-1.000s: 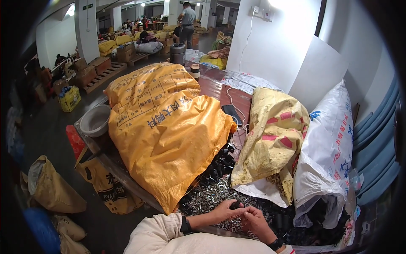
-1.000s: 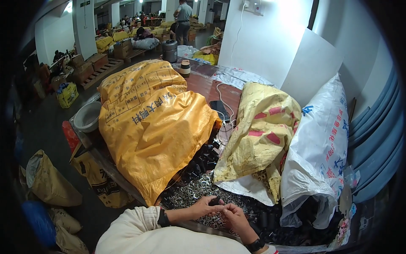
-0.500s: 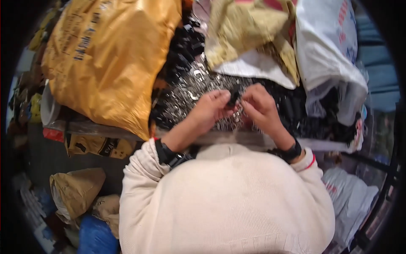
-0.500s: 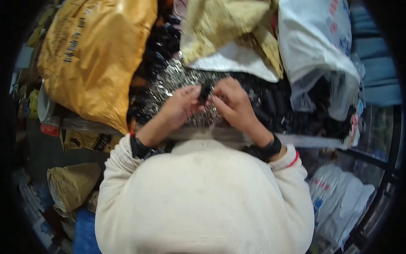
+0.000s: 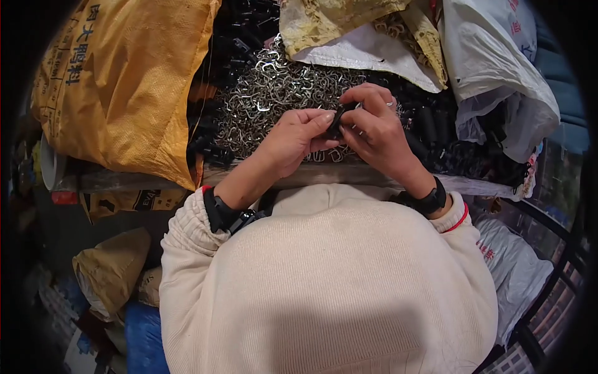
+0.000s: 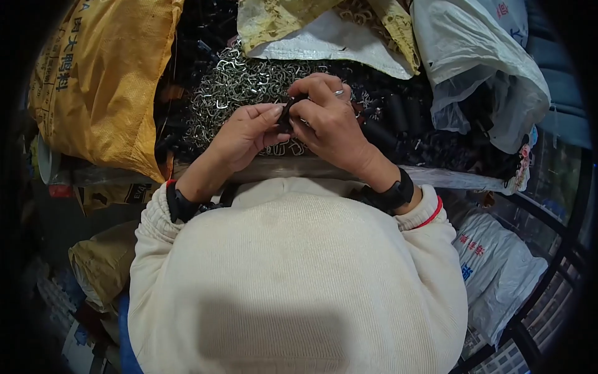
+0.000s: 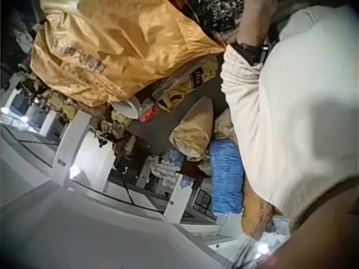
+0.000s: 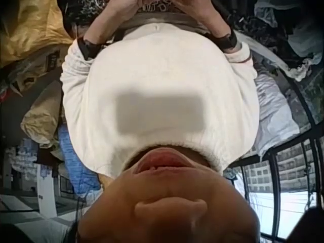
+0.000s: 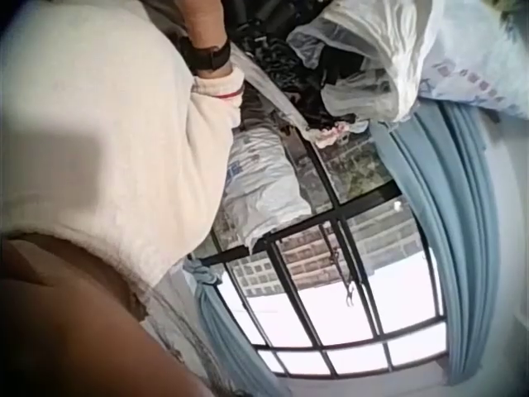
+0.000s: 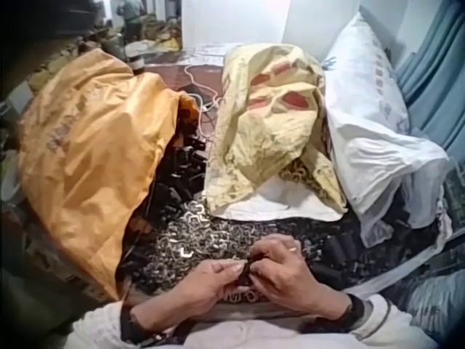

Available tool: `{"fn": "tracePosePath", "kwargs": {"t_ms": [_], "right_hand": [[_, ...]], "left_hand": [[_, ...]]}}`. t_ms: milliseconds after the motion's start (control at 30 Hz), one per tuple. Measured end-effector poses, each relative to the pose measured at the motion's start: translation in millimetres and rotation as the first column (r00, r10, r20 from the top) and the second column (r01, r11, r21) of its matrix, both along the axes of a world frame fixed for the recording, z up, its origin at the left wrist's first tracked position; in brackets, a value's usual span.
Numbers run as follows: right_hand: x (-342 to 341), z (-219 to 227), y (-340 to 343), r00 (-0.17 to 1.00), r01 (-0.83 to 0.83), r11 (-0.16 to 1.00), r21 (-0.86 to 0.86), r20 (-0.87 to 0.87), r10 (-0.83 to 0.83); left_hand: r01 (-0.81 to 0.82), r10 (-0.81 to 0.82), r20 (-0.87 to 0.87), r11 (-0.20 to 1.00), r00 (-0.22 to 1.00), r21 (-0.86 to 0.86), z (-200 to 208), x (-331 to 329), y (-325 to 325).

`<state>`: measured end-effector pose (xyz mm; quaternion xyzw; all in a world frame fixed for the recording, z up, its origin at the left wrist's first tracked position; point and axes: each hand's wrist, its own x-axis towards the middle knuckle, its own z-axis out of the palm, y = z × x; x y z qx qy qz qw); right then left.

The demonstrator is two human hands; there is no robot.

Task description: Assembling small mechanical components by inserting metal pins into plastic housings.

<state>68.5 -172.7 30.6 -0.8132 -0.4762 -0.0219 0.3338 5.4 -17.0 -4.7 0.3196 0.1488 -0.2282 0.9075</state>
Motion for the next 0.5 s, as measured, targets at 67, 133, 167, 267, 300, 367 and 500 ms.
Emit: {"fn": "tracePosePath", "kwargs": {"t_ms": [67, 133, 167, 267, 300, 367, 500], "right_hand": [[-0.9, 1.2, -1.0, 1.0, 0.0, 1.0, -0.022, -0.018, 0.0], [-1.5, 2.4, -2.1, 0.999, -0.003, 0.998, -0.062, -0.044, 0.0], [-2.1, 2.2, -2.9, 0.999, -0.001, 0.998, -0.064, -0.046, -0.002], [-3.8, 2.4, -4.8, 0.998, -0.016, 0.995, -0.1, -0.061, 0.01], [-4.4, 1.5, -4.9, 0.998, -0.015, 0.995, -0.102, -0.062, 0.008], [-6.0, -2.4, -4.2, 0.999, -0.014, 0.995, -0.102, -0.037, 0.011], [-1.2, -5.2, -4.0, 0.987, -0.043, 0.999, 0.02, -0.153, 0.046]], "left_hand": [[0.036, -0.035, -0.016, 0.996, 0.999, 0.085, 1.9, -1.5, -0.3], [0.058, -0.056, -0.024, 0.991, 0.998, 0.124, 4.3, -2.2, -1.3], [0.073, -0.071, -0.022, 0.989, 0.997, 0.127, 5.7, -3.0, -2.0], [0.103, -0.101, -0.018, 0.986, 0.995, 0.13, 6.6, -4.5, -3.0], [0.116, -0.115, -0.017, 0.986, 0.993, 0.123, 5.6, -4.7, -2.5], [0.143, -0.142, -0.015, 0.984, 0.99, 0.109, 2.6, -4.8, -0.7], [0.121, -0.123, -0.05, 0.992, 0.991, -0.04, -3.8, -6.7, 4.4]]}}
